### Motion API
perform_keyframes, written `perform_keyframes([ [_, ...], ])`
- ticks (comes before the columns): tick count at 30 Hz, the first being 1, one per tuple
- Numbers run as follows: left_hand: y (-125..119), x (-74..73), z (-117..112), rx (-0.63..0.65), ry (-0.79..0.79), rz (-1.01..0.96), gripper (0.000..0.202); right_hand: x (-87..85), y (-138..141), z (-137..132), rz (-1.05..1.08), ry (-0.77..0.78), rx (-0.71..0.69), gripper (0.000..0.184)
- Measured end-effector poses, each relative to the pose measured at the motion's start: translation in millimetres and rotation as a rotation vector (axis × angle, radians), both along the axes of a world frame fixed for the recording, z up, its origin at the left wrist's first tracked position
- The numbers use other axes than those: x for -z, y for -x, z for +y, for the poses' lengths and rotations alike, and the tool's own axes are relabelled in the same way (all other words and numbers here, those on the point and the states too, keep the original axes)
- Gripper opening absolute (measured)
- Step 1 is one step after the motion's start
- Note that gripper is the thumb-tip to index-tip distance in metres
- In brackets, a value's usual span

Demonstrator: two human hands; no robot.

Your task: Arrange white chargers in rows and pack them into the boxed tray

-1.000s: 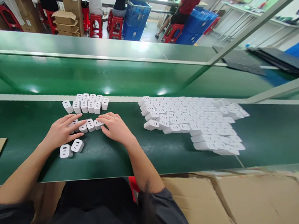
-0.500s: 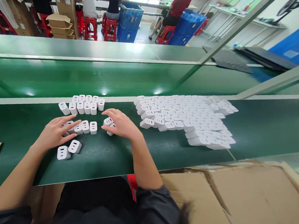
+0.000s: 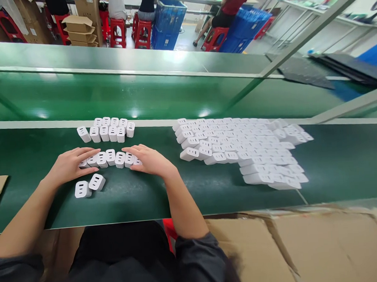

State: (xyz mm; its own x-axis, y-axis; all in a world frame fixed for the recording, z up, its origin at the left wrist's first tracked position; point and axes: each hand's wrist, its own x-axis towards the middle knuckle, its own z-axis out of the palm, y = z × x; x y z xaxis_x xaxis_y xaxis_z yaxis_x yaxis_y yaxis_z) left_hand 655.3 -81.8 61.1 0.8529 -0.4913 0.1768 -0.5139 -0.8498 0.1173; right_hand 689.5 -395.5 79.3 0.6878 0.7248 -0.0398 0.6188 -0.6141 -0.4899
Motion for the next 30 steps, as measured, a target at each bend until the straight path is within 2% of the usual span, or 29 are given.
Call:
perform_keyframes([
  [3, -1, -0.6, 1, 0.026, -0.002, 0.0, 0.055, -0.2, -1, 3, 0.032, -0.019, -0.028, 0.056],
  [7, -2, 1.1, 3, 0.033, 0.01, 0.005, 0.054, 4.5, -1, 6, -0.001, 0.004, 0.002, 0.058],
  [12, -1, 0.4, 2, 0.007, 0.027, -0.03, 0.06, 11.9, 5, 22, -0.239, 0.052, 0.071, 0.074],
  [14, 1, -1.0, 0, 0.002, 0.027, -0.056, 0.063, 15.1, 9, 34, -0.315, 0.046, 0.088, 0.075],
  [21, 3, 2.1, -11, -0.014, 0.02, -0.094, 0.057, 28.8, 19, 60, -0.398, 0.054, 0.063, 0.049],
  [30, 5, 3.7, -10, 0.038, 0.036, -0.085, 0.051, 32.3, 19, 58, -0.411, -0.002, 0.015, 0.045],
])
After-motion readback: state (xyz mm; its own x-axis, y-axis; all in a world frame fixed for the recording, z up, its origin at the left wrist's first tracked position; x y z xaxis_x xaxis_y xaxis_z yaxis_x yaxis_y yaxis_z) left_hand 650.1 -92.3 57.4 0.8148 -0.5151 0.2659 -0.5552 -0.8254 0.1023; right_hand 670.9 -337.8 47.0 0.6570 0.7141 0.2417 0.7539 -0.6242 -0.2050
